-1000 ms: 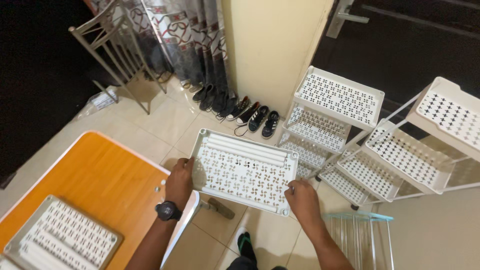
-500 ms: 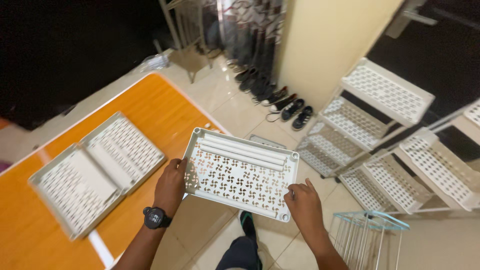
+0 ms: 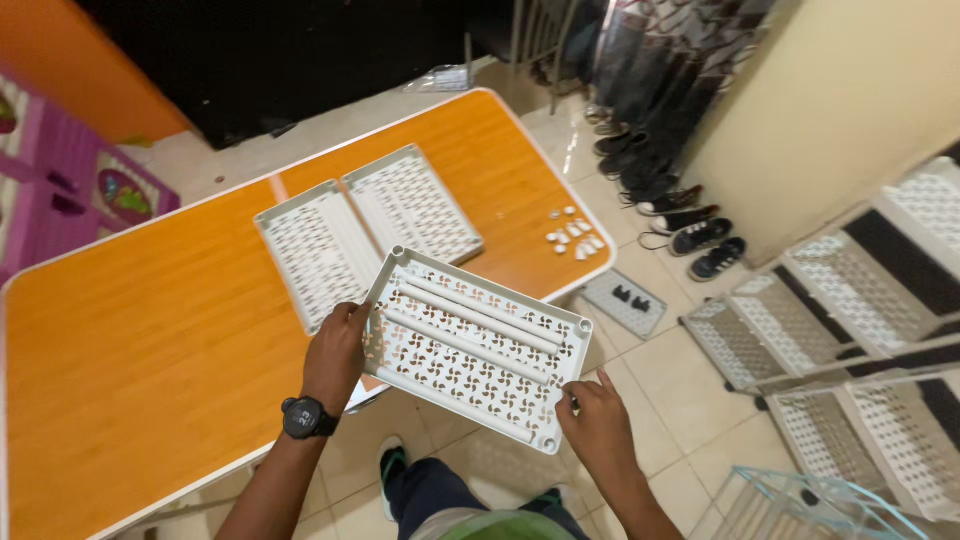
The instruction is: The person assembles a modular shoe rack by placing white plastic trays on a table, inserting white PVC pipes into the trays, and attaching black feet to the corners. The person then lifts the assembled unit and places it on the floor next to another similar rack.
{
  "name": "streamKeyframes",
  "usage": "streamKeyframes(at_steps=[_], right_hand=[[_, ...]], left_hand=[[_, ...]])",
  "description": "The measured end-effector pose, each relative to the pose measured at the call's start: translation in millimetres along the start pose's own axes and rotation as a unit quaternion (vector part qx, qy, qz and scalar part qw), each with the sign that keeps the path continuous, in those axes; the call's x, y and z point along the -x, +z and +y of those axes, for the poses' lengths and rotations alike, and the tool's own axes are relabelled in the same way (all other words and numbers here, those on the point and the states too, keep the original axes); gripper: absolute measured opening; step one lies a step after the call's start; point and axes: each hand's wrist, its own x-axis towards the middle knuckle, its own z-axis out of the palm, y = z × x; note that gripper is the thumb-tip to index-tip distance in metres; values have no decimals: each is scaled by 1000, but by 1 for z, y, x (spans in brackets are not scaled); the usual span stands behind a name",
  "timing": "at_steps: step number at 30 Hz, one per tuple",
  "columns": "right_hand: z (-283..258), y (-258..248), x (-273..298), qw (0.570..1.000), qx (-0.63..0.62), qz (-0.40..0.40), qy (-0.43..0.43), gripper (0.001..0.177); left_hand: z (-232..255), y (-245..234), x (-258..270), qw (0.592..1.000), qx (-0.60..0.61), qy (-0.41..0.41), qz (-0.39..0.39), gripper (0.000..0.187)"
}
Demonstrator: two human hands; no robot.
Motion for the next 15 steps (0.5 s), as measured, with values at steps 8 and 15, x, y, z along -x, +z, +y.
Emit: streamKeyframes(at_steps=[8, 15], right_hand=[[-121, 113, -9, 991, -21, -122, -54, 16], [-216, 221, -17, 977, -68, -178, -97, 15]], left_hand=[[-177, -40, 26, 999, -33, -20, 8, 50], [-318, -73, 20, 999, -44, -16, -23, 55]])
